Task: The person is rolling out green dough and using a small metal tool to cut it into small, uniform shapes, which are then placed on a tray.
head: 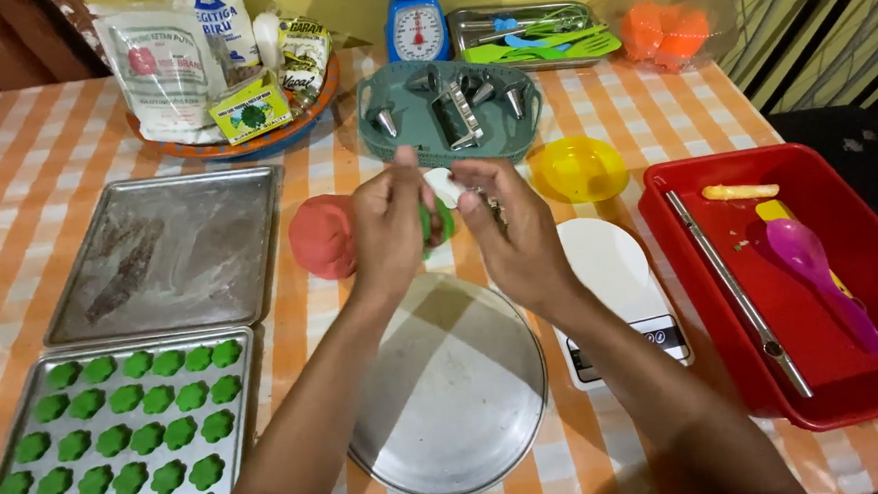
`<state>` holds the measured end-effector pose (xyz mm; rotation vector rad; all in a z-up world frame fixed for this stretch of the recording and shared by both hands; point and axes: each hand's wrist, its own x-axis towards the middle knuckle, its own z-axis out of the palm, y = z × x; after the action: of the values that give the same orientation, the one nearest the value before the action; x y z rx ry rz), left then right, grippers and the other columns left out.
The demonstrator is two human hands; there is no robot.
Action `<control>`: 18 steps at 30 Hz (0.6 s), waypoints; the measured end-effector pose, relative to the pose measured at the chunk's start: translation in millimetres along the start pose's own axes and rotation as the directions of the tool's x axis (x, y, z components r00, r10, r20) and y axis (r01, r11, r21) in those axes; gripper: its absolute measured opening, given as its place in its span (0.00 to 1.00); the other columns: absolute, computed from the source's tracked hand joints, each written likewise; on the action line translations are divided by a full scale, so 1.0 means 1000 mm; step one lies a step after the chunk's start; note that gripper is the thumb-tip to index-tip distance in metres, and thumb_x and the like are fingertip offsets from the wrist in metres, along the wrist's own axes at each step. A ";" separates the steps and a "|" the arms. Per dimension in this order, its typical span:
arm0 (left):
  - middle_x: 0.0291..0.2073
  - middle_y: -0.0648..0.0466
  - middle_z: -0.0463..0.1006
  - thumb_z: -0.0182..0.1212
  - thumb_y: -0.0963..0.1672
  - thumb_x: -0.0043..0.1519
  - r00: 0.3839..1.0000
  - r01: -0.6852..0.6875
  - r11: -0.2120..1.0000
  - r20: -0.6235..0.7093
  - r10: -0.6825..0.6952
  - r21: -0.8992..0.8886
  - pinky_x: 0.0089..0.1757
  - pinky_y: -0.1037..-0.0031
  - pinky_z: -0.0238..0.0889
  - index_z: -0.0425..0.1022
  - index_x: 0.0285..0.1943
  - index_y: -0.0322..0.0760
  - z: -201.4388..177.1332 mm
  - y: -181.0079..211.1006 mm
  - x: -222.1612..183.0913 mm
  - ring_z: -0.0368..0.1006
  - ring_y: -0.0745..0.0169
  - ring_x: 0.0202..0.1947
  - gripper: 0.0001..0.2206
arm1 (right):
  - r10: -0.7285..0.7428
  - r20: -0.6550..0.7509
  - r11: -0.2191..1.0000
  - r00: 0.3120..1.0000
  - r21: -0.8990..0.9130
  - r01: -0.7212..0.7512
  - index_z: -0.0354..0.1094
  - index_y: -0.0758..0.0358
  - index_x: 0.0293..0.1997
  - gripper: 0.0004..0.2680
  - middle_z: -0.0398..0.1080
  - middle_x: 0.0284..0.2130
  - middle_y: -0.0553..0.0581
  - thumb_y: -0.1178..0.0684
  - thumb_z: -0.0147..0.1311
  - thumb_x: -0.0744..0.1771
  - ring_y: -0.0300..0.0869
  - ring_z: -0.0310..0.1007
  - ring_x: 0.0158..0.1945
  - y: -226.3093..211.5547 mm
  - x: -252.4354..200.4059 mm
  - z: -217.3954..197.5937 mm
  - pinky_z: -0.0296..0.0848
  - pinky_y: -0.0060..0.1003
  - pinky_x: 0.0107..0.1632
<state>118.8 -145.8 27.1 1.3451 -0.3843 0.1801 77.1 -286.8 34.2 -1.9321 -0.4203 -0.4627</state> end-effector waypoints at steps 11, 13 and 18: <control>0.70 0.22 0.32 0.37 0.60 0.68 0.989 0.128 0.967 0.104 -0.107 -0.219 0.63 0.30 0.24 0.28 0.76 0.31 0.038 0.024 -0.025 0.29 0.19 0.72 0.40 | -0.202 -0.218 0.972 0.955 0.072 0.222 0.70 0.73 0.54 0.09 0.72 0.53 0.69 0.65 0.45 0.70 0.60 0.69 0.64 0.003 -0.011 0.027 0.63 0.56 0.67; 0.74 0.19 0.22 0.36 0.63 0.66 0.983 0.165 0.952 0.121 -0.138 -0.256 0.64 0.28 0.16 0.19 0.79 0.30 0.040 0.022 -0.026 0.20 0.15 0.74 0.47 | -0.160 -0.262 0.972 0.952 0.124 0.198 0.72 0.71 0.50 0.07 0.76 0.49 0.66 0.65 0.49 0.69 0.56 0.75 0.59 0.017 -0.005 0.026 0.67 0.52 0.65; 0.72 0.27 0.46 0.36 0.57 0.72 0.993 -0.118 0.993 0.028 0.117 0.022 0.69 0.38 0.29 0.41 0.78 0.27 0.036 0.003 -0.028 0.39 0.24 0.76 0.34 | 0.452 -0.074 0.541 0.889 0.815 -0.208 0.59 0.60 0.24 0.21 0.54 0.12 0.53 0.38 0.37 0.73 0.35 0.48 0.08 0.027 0.010 0.011 0.46 0.26 0.10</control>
<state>85.8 -176.9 26.0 1.3499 -0.4859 0.2652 100.2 -286.4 14.4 -0.9924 -0.0212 -0.2143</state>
